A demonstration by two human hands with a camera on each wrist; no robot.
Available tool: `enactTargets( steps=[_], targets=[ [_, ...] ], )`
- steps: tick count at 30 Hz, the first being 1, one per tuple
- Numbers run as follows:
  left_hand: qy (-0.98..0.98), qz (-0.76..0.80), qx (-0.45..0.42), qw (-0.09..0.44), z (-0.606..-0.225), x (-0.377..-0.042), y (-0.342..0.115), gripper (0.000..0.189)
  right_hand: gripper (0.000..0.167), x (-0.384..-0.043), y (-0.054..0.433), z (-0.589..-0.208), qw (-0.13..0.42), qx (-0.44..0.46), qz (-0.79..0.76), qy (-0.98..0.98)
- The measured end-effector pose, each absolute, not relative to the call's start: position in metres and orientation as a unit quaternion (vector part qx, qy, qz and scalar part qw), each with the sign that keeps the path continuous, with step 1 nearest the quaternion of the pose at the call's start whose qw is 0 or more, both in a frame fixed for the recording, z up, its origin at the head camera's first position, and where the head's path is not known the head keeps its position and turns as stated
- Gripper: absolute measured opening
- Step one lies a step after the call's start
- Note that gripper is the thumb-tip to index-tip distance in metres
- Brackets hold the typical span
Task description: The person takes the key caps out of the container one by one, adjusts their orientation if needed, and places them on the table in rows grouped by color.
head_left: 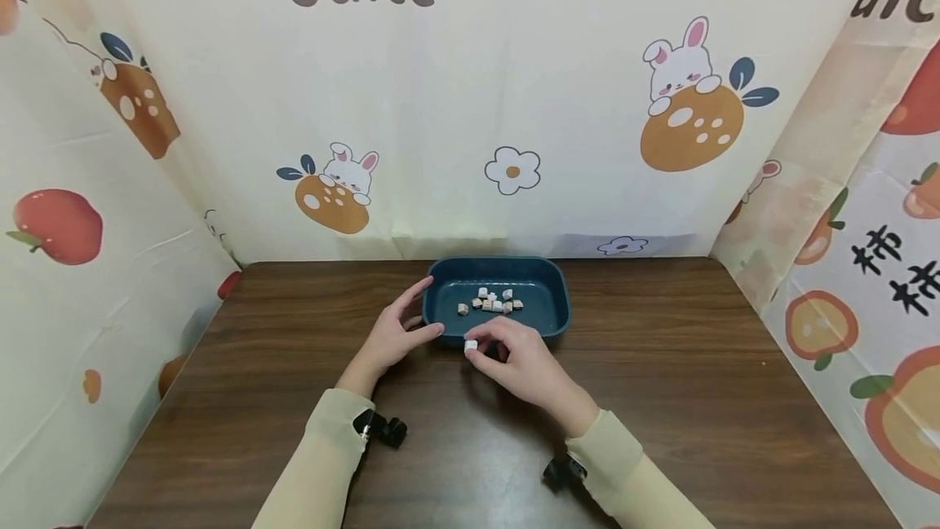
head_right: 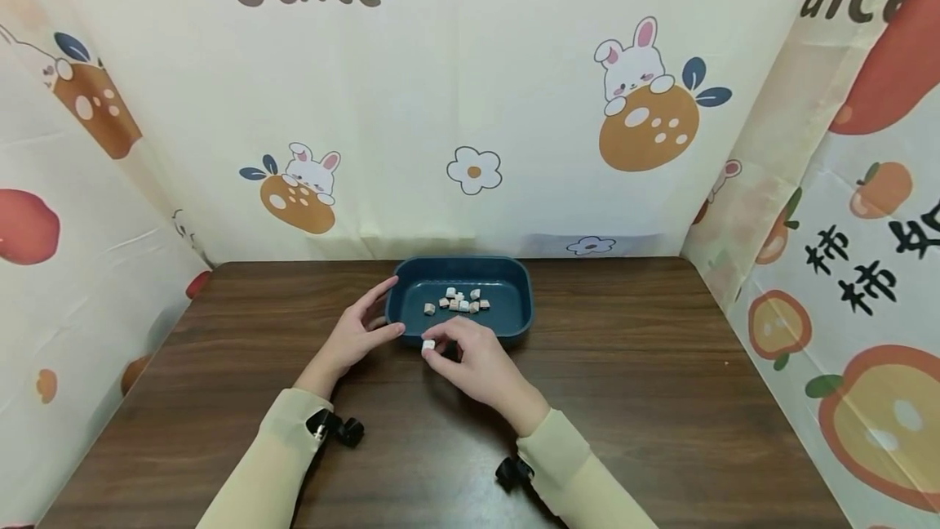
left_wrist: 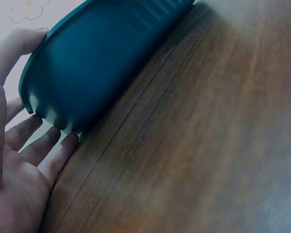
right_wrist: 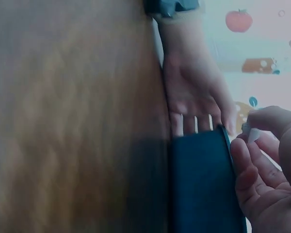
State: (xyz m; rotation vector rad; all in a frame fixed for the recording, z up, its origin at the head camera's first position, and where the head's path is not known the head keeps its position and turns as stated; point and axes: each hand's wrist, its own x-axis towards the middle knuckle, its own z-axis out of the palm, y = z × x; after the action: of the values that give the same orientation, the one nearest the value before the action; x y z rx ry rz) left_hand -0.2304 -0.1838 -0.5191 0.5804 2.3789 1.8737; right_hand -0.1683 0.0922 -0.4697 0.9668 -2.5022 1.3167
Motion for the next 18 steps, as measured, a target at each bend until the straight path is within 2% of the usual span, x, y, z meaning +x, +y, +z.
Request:
enactTargets(
  steps=[5,18],
  targets=[
    [0.769,0.609,0.191,0.031,-0.518,-0.231,-0.183,0.083,0.023,-0.160,0.080,-0.475,0.033,0.319,0.451,-0.833],
    [0.769,0.610,0.190,0.035,-0.518,-0.231,-0.183,0.082,0.015,-0.160,0.067,-0.502,-0.009,0.271,0.462,-0.844]
  ],
)
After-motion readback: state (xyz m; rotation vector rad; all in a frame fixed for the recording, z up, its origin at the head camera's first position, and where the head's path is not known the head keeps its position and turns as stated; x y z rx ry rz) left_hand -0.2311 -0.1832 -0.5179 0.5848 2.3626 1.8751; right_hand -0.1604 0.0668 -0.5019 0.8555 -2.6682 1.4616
